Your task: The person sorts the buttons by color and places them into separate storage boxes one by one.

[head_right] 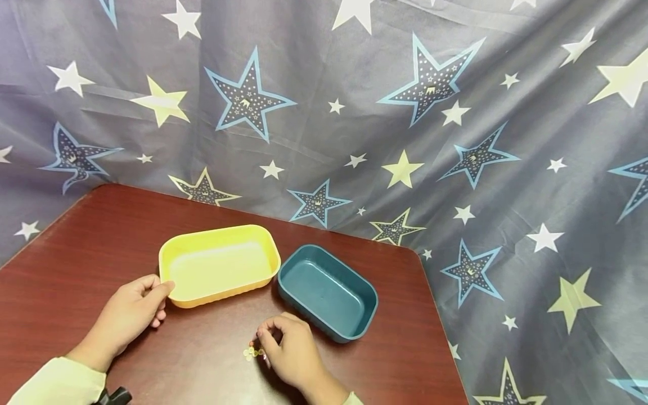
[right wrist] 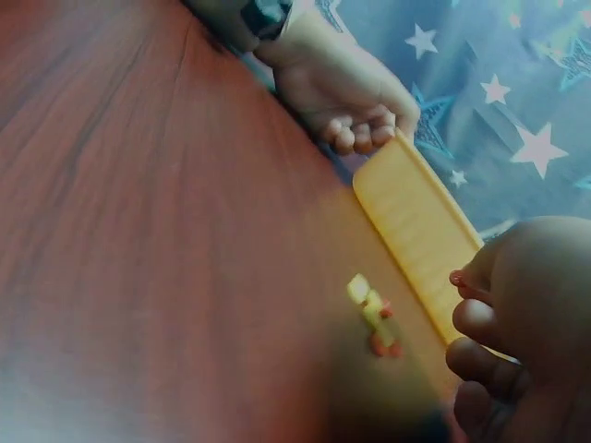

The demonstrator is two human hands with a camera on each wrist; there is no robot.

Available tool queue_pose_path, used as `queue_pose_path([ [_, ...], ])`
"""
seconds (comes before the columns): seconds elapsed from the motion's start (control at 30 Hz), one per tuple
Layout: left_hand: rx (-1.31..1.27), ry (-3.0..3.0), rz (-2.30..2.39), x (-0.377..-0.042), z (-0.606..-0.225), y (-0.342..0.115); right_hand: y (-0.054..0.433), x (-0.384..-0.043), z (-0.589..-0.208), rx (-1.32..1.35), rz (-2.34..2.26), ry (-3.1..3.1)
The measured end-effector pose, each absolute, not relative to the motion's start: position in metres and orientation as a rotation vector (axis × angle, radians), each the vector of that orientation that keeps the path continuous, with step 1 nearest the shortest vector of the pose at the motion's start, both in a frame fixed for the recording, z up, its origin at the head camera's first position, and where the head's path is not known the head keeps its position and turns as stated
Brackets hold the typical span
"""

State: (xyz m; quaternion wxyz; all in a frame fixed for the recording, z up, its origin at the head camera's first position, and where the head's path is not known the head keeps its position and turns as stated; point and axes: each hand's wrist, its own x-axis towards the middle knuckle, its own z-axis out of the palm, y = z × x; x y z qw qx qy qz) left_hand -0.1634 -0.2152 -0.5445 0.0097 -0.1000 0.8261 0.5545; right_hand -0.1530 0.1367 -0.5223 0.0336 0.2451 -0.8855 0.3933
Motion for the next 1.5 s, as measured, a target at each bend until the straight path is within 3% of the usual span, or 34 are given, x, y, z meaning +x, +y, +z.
queue_pose_path([
  [0.5, -0.308, 2.595, 1.702, -0.16, -0.539, -0.214, 0.111, -0.246, -0.448, 0.502, 1.638, -2.785],
  [0.87, -0.313, 2.593, 1.713, -0.16, -0.54, -0.215, 0.097, -0.308, -0.445, 0.314, 1.662, -2.883],
  [1.23, -0.311, 2.579, 1.713, -0.161, -0.538, -0.215, 0.089, -0.319, -0.443, 0.21, 1.648, -2.915],
  [1.5, -0.311, 2.579, 1.731, -0.162, -0.54, -0.216, 0.097, -0.304, -0.439, 0.391, 1.518, -2.968],
])
